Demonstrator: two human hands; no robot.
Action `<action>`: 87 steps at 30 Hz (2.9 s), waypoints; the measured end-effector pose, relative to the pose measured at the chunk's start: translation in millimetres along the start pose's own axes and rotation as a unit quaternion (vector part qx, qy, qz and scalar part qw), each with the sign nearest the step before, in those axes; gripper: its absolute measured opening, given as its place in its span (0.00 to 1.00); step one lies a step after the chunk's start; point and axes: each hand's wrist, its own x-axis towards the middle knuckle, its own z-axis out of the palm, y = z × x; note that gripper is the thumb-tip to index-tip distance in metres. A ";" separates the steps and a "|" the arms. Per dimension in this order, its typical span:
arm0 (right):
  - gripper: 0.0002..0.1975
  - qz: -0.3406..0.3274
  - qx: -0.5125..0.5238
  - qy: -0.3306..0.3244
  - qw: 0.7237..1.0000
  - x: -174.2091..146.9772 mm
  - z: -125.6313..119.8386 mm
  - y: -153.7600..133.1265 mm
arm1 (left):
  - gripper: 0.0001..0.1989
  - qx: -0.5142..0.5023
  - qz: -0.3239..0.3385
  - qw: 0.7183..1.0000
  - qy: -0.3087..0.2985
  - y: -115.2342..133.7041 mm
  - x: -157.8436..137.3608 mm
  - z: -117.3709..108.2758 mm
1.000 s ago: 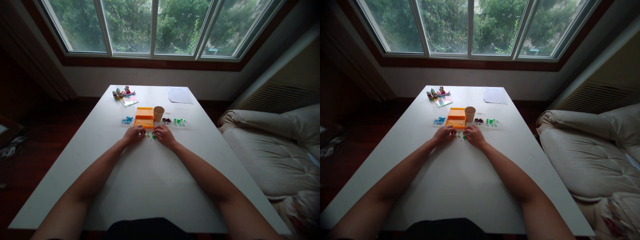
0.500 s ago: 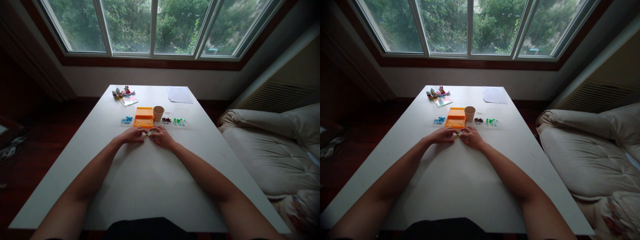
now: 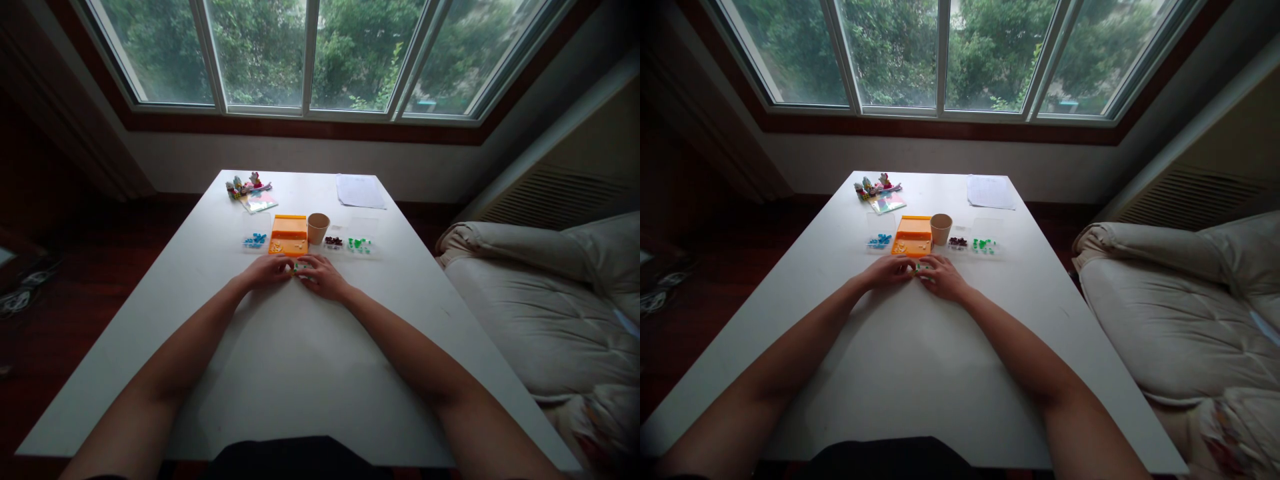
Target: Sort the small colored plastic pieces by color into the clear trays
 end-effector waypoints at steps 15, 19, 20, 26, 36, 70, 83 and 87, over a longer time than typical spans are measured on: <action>0.09 0.117 -0.007 0.080 0.990 1.9 -8.6 4.2 | 0.08 0.046 -0.079 0.994 0.057 22.2 2.7 8.8; 0.08 0.160 0.000 0.088 0.983 0.1 -8.7 11.2 | 0.08 0.049 -0.080 0.994 0.057 21.0 2.7 8.5; 0.08 0.173 0.000 0.086 0.981 -0.4 -8.2 13.2 | 0.08 0.051 -0.081 0.994 0.058 20.5 2.8 8.5; 0.10 0.213 -0.014 0.061 0.975 -3.2 -5.7 24.4 | 0.08 0.085 -0.128 0.983 0.104 15.8 4.3 7.1; 0.11 0.165 -0.025 0.043 0.985 -2.1 -5.4 22.6 | 0.08 0.089 -0.159 0.974 0.133 14.8 4.8 11.3; 0.06 0.283 -0.107 0.234 0.924 -25.2 -59.8 86.5 | 0.12 -0.083 0.001 0.996 -0.014 -5.5 -2.4 -16.4; 0.08 0.366 -0.106 0.337 0.861 -49.6 -62.1 124.4 | 0.11 -0.044 0.011 0.999 0.017 -6.2 -0.2 -7.2; 0.08 0.376 -0.089 0.351 0.853 -49.2 -59.9 123.8 | 0.09 -0.013 0.023 0.999 0.028 -5.2 1.1 -4.3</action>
